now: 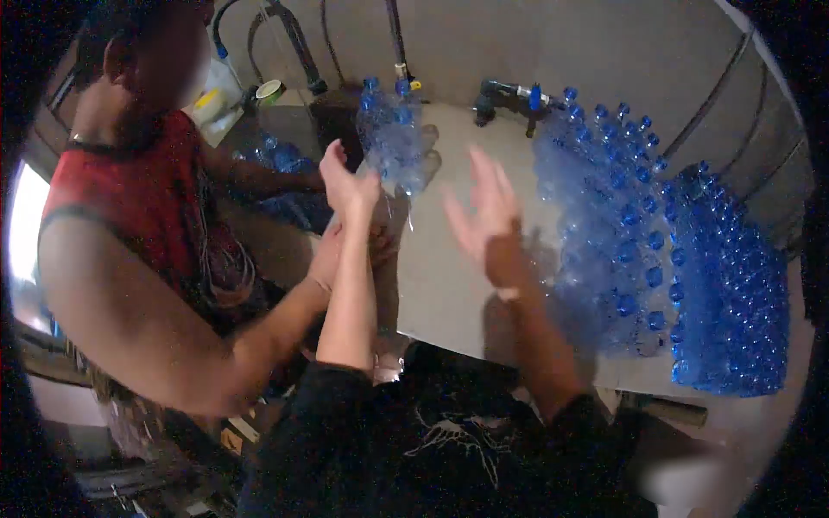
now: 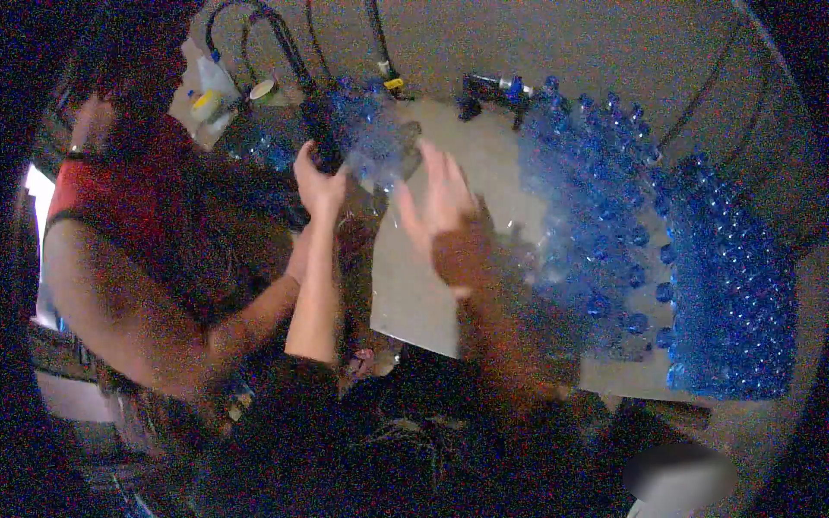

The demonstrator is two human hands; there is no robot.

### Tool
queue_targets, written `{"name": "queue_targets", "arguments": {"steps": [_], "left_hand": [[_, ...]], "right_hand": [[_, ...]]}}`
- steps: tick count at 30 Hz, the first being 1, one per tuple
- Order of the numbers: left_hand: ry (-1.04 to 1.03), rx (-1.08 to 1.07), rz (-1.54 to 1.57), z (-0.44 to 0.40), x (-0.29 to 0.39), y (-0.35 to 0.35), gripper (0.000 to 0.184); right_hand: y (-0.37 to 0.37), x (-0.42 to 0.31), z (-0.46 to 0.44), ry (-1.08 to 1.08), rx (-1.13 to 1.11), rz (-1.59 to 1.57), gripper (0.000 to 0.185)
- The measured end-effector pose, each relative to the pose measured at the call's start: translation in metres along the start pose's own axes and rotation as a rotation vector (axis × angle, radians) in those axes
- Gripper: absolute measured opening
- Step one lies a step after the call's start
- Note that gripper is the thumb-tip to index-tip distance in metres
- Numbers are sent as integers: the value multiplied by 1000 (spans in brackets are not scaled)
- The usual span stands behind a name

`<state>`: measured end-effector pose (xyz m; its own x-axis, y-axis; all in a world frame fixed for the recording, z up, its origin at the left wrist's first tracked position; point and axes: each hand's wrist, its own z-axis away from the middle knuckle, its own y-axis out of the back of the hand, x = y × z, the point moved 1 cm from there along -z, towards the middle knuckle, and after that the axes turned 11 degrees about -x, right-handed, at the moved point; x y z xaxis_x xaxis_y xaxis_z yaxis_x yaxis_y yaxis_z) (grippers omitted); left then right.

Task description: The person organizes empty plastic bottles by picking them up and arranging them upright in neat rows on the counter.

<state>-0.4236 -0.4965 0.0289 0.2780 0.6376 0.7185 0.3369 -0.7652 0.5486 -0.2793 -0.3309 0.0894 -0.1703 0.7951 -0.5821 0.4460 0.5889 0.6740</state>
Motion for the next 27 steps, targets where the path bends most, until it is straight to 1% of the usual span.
{"name": "queue_targets", "arguments": {"steps": [1,2,4,5,7,8,9,12,13,14,15,16,18,20,21,24,26,27], "left_hand": [[20,-93,-20,-23,-9,-6,76],[39,-193,-31,-41,-20,-18,80],[7,-380,-24,-67,-44,-37,84],[53,-465,65,-63,-25,-24,81],[55,-442,114,-61,-29,-35,79],[58,-431,131,-59,-32,-38,78],[77,-419,213,-54,-35,-39,77],[-6,-601,428,-27,-25,-33,73],[12,-684,429,-11,11,-12,72],[-87,-654,554,3,5,-38,73],[-143,-729,637,18,-1,-61,77],[-117,-801,614,28,3,-79,75],[-123,-988,742,40,34,-81,76],[-437,-880,779,50,43,-98,70],[-585,-823,799,60,45,-108,67],[-450,-925,869,98,71,-136,67],[-624,-784,670,106,88,-149,70],[-701,-710,570,112,95,-153,71]], "right_hand": [[-12,-10,-42,178,74,-38,54],[-15,-22,-77,269,28,-34,60],[-41,-24,-124,93,-161,228,53],[-49,-13,-136,82,-220,249,50],[-62,6,-146,51,-338,263,43],[-54,7,-144,-12,-340,300,41],[-38,10,-136,-75,-342,336,38],[32,24,-97,-273,-358,443,32],[45,38,-83,-370,-290,460,33],[57,51,-70,-466,-222,475,33],[68,62,-62,-531,-175,492,33],[79,72,-59,-596,-123,507,34],[91,86,-62,-593,-126,594,37],[99,98,-66,-589,-136,689,38],[100,101,-68,-742,-131,645,43],[106,95,-47,-539,102,680,52],[124,57,-22,-407,383,662,51],[131,26,-8,-463,461,539,46]]}}
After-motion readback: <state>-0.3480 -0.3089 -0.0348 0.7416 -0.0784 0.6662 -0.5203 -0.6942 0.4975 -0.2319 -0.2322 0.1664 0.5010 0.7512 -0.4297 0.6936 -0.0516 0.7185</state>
